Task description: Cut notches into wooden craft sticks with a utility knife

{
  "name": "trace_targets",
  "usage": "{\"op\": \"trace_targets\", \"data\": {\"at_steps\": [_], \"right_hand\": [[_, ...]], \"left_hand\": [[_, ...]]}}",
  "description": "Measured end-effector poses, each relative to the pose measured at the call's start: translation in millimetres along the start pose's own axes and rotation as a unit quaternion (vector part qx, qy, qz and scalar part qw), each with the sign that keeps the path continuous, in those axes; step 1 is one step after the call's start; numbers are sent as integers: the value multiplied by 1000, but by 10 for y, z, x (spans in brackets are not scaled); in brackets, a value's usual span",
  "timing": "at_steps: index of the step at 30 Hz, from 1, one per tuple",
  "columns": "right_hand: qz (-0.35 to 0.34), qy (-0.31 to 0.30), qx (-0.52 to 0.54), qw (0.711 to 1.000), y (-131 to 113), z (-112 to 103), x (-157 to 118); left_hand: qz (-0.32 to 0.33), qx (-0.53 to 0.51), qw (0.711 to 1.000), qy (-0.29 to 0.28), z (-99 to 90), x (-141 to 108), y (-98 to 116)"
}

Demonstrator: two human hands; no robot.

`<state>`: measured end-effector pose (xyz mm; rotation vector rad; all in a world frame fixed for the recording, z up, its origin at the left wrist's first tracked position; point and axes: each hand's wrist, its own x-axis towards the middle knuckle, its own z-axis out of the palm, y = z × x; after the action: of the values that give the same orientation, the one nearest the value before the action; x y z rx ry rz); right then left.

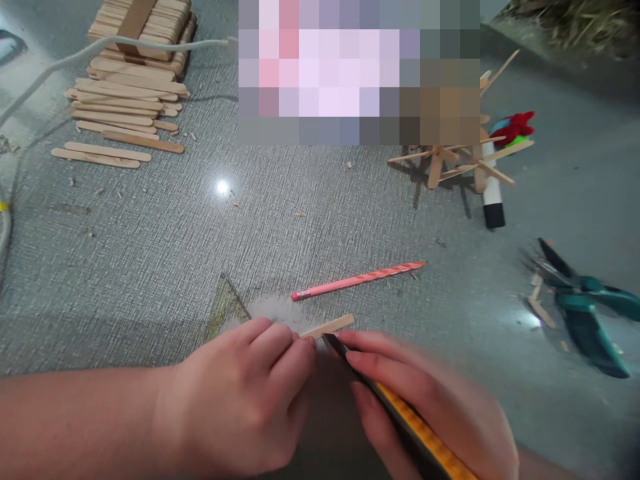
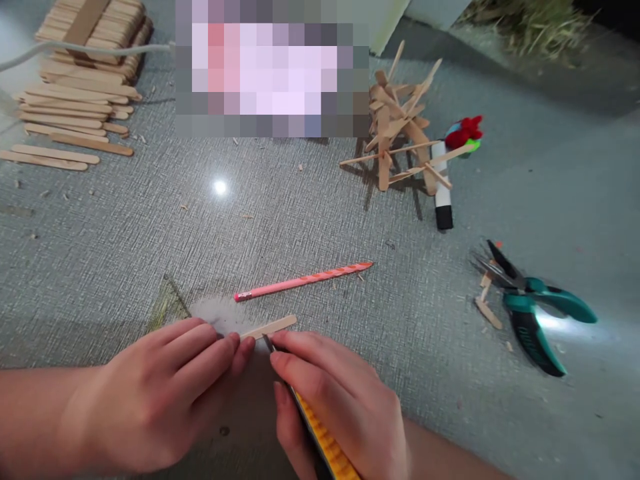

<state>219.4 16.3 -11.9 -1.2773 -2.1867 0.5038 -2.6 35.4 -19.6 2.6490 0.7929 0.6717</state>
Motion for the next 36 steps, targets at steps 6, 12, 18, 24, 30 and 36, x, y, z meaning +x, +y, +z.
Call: {"op": "trace_targets", "data": {"at_steps": [6,12,18,24,30,36], "right_hand": [[-5,2,22,1000,-7,9,38],[-10,-2,18,1000,-15,13,58],[-6,-4,26,1000,-41,-1,75],[-15,13,57,998,-39,28,85],[-21,28,52,998,-26,56,49],[-11,38,37,999,18,34,16]], "left_hand": [[-4,-1,1000,1,1,30,-7],[-21,-12,1000,4,10,27,5],[-12,-11,1000,-6,-1,21,3],[-23,-18,999,-13,-12,46,-3],[-23,-2,1000,-6,-4,62,-1],[21,53,998,-8,-81,49,-19]]}}
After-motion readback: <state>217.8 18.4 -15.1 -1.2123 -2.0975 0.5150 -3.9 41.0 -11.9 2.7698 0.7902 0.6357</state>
